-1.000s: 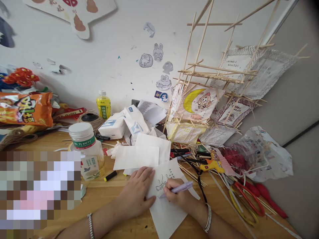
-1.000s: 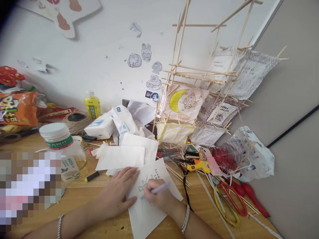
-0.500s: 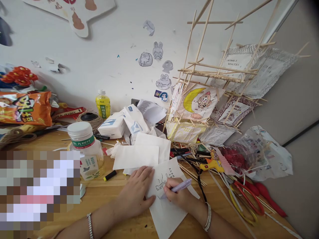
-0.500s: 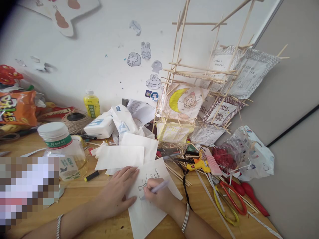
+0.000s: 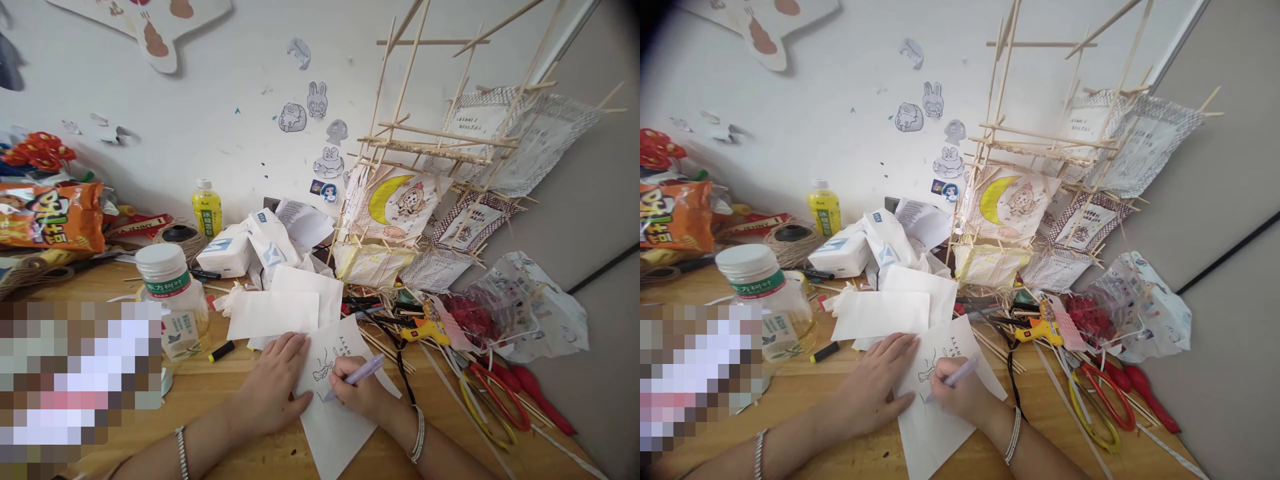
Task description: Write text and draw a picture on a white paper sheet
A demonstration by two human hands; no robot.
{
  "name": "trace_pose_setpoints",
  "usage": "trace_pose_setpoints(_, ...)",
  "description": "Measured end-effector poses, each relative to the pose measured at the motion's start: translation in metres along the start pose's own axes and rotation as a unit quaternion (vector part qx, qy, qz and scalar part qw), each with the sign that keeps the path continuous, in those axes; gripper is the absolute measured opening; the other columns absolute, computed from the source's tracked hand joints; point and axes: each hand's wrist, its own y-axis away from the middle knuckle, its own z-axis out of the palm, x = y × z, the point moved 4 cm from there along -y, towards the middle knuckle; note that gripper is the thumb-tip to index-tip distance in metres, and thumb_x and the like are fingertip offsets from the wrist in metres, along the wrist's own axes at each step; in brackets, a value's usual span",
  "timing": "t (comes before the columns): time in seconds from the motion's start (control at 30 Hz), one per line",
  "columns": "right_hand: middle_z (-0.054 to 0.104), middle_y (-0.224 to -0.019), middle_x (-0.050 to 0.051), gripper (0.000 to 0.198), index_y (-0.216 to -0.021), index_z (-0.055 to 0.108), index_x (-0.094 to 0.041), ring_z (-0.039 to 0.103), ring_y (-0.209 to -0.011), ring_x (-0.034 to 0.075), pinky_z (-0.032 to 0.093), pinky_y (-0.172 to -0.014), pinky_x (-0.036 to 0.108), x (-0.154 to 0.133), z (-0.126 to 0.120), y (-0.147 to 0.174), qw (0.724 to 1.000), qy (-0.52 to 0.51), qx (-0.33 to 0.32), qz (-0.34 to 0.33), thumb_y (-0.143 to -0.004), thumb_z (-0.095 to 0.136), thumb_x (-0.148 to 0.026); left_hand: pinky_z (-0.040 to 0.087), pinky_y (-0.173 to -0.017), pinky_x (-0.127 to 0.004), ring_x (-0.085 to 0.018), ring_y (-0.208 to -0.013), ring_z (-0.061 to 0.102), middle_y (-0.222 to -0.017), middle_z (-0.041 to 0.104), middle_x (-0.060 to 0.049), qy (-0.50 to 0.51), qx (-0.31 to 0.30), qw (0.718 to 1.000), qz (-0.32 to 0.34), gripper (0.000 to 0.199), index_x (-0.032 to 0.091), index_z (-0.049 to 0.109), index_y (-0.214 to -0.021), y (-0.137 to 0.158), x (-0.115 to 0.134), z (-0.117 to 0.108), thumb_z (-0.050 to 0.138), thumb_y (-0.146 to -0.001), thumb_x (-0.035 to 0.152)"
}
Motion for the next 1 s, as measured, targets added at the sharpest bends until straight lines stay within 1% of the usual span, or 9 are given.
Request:
trace_pose_setpoints(0.1,0.037,-0.048,-0.005,0.028,-0.052,0.028,-0.021,0.038,-0.049,0.011,0.029,-0.048,0.023,-0.0006,0.0002,0.0005,1.000,-0.008,-0.004,0.009,-0.075,0.043,-0.018,0.026,-0.102,-0.048,-0.033,-0.124,0.031,-0.134,0.041,-0.016,-0.001,-0.002,1.000,-0.001,0.066,0.010,0.037,-0.132,-0.0003,0.0001,0.0003,0.052,-0.073,0.035)
trace_pose_setpoints(0.3,0.040,-0.047,-0.005,0.027,-0.052,0.031,-0.021,0.041,-0.049,0.011,0.032,-0.050,0.023,-0.0011,-0.0011,0.0011,0.999,-0.035,-0.014,0.023,-0.076,0.044,-0.019,0.028,-0.101,-0.049,-0.034,-0.123,0.032,-0.133,0.042,-0.015,0.008,0.018,1.000,0.003,0.066,0.012,0.038,-0.132,-0.0002,-0.0022,0.0034,0.053,-0.072,0.036)
trace_pose_setpoints(0.4,0.043,-0.049,-0.004,0.025,-0.054,0.033,-0.021,0.043,-0.051,0.011,0.034,-0.052,0.023,-0.0002,-0.0053,0.0020,0.999,-0.047,0.007,0.025,-0.077,0.043,-0.020,0.028,-0.101,-0.048,-0.033,-0.123,0.032,-0.132,0.043,-0.015,0.010,0.027,1.000,-0.004,0.066,0.011,0.038,-0.132,-0.0008,-0.0028,0.0026,0.054,-0.072,0.035)
trace_pose_setpoints(0.47,0.045,-0.050,-0.004,0.025,-0.054,0.035,-0.021,0.045,-0.053,0.011,0.034,-0.053,0.023,0.0001,-0.0074,0.0028,0.999,-0.039,0.018,0.017,-0.078,0.042,-0.021,0.029,-0.101,-0.048,-0.033,-0.123,0.032,-0.131,0.043,-0.016,0.008,0.030,0.999,-0.012,0.065,0.010,0.039,-0.131,-0.0011,-0.0026,0.0010,0.053,-0.072,0.033)
trace_pose_setpoints(0.57,0.045,-0.051,-0.004,0.026,-0.054,0.037,-0.020,0.044,-0.053,0.011,0.034,-0.054,0.023,0.0009,-0.0057,0.0032,1.000,-0.023,0.004,0.000,-0.079,0.043,-0.021,0.029,-0.101,-0.048,-0.033,-0.123,0.032,-0.131,0.043,-0.015,0.008,0.041,0.999,-0.014,0.064,0.009,0.039,-0.130,-0.0008,-0.0023,-0.0010,0.053,-0.072,0.032)
trace_pose_setpoints(0.7,0.043,-0.050,-0.004,0.027,-0.053,0.035,-0.020,0.042,-0.051,0.011,0.031,-0.051,0.023,0.0023,-0.0020,0.0020,1.000,-0.012,-0.004,-0.020,-0.079,0.044,-0.024,0.030,-0.101,-0.048,-0.032,-0.123,0.032,-0.130,0.043,-0.014,0.013,0.059,0.998,-0.010,0.063,0.012,0.039,-0.130,0.0000,-0.0039,-0.0002,0.054,-0.071,0.031)
trace_pose_setpoints(0.87,0.040,-0.050,-0.005,0.028,-0.054,0.033,-0.020,0.039,-0.050,0.011,0.028,-0.050,0.023,0.0032,-0.0009,0.0009,0.999,0.005,0.001,-0.034,-0.078,0.044,-0.026,0.029,-0.101,-0.047,-0.032,-0.123,0.032,-0.130,0.044,-0.014,0.014,0.063,0.998,-0.007,0.063,0.013,0.038,-0.130,-0.0007,-0.0054,0.0020,0.054,-0.072,0.032)
trace_pose_setpoints(1.0,0.038,-0.050,-0.005,0.027,-0.054,0.032,-0.020,0.037,-0.050,0.010,0.027,-0.050,0.023,0.0044,-0.0007,0.0013,0.999,0.011,0.001,-0.038,-0.078,0.045,-0.023,0.029,-0.101,-0.047,-0.032,-0.123,0.032,-0.130,0.044,-0.014,0.012,0.061,0.998,-0.006,0.063,0.012,0.038,-0.130,-0.0006,-0.0050,0.0017,0.054,-0.072,0.031)
